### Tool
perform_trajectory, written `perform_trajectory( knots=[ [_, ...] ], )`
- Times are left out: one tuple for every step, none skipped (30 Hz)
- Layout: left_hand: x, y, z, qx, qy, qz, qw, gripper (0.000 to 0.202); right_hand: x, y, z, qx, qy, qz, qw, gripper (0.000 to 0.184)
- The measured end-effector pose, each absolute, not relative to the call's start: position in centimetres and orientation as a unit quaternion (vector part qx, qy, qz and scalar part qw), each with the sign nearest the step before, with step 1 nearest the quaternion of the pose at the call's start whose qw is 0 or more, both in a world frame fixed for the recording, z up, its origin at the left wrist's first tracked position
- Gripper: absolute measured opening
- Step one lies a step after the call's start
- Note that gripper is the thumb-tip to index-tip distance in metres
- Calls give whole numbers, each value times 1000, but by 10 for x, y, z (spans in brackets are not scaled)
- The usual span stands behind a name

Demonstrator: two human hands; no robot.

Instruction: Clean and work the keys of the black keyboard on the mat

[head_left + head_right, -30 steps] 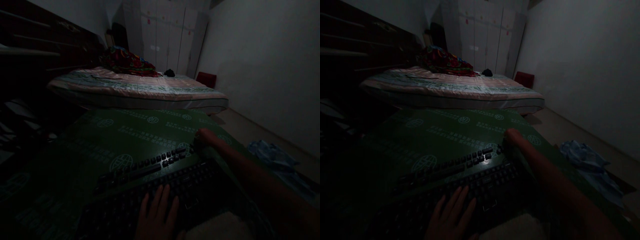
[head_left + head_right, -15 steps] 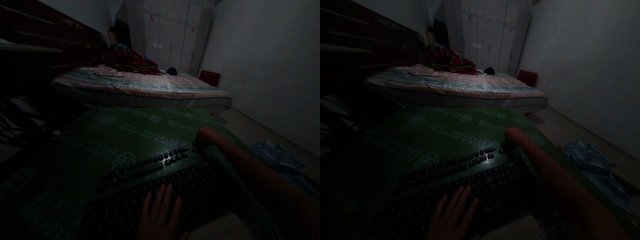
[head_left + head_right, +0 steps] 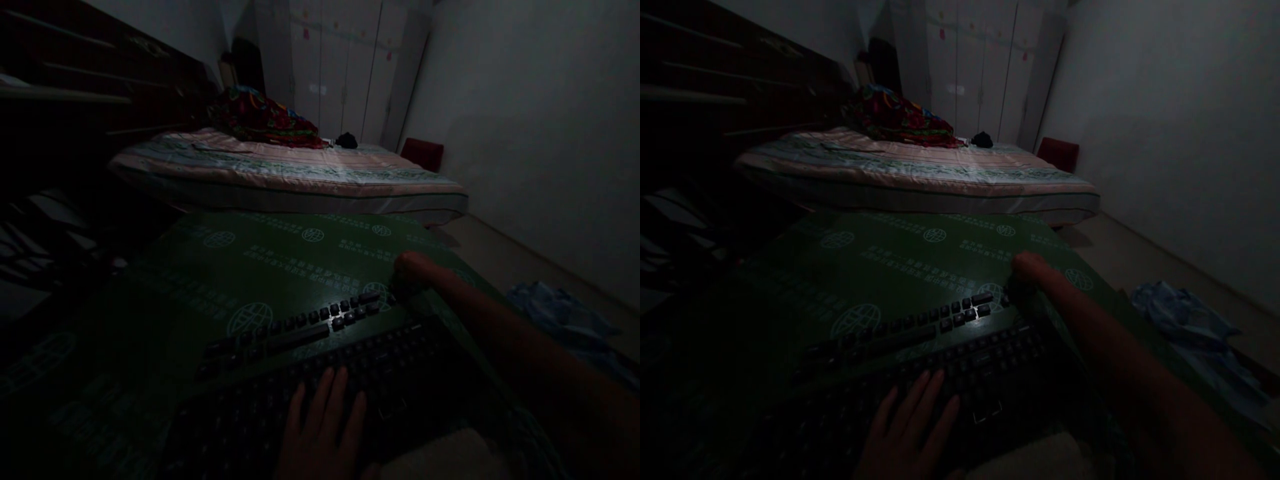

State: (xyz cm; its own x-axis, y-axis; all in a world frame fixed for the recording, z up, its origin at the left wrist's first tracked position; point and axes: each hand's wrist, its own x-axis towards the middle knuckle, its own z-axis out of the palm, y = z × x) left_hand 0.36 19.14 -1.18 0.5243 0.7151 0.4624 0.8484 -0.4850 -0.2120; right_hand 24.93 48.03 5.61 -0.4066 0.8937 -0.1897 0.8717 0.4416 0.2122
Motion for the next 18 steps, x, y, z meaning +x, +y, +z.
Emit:
perform_trajectory(
  knots=[
    [4,191,-12,-847,-464,-157,207,55,248,480,57,527,839,38,126,24],
    [4,191,-12,-847,-465,-155,205,56,247,479,59,527,842,37,112,25],
    [4,191,-12,-848,-464,-155,206,56,246,477,61,526,844,35,98,26],
    [4,191,-12,-847,-462,-156,210,56,244,475,64,524,847,32,84,26],
    [4,191,-12,-847,-459,-159,214,55,243,473,67,521,850,30,71,26],
    [4,191,-11,-847,-459,-160,217,55,241,469,71,518,853,27,59,26],
    [5,191,-10,-846,-457,-163,220,55,241,464,74,513,856,25,47,25],
    [5,191,-9,-846,-457,-165,221,55,241,458,77,508,860,23,36,24],
    [5,191,-8,-846,-456,-168,221,54,242,451,80,502,864,20,26,23],
    [6,190,-6,-845,-457,-169,219,54,244,443,82,496,868,18,19,22],
    [7,190,-5,-845,-458,-172,216,53,248,433,83,488,873,11,10,21],
    [8,189,-3,-844,-462,-174,209,52,253,423,82,478,878,3,1,20],
    [8,189,-2,-844,-466,-176,199,51,260,412,80,470,883,-8,-12,19],
    [10,188,-1,-843,-472,-177,187,51,267,401,77,442,894,-44,-51,17],
    [11,188,-1,-841,-479,-179,175,51,276,389,73,419,901,-74,-90,15],
    [12,187,0,-840,-484,-180,165,50,285,378,68,401,903,-98,-121,13],
    [13,187,-1,-839,-488,-181,157,50,294,368,62,392,901,-118,-146,13],
    [13,187,-1,-837,-493,-182,152,50,303,357,57,389,895,-134,-170,12]
  ],
)
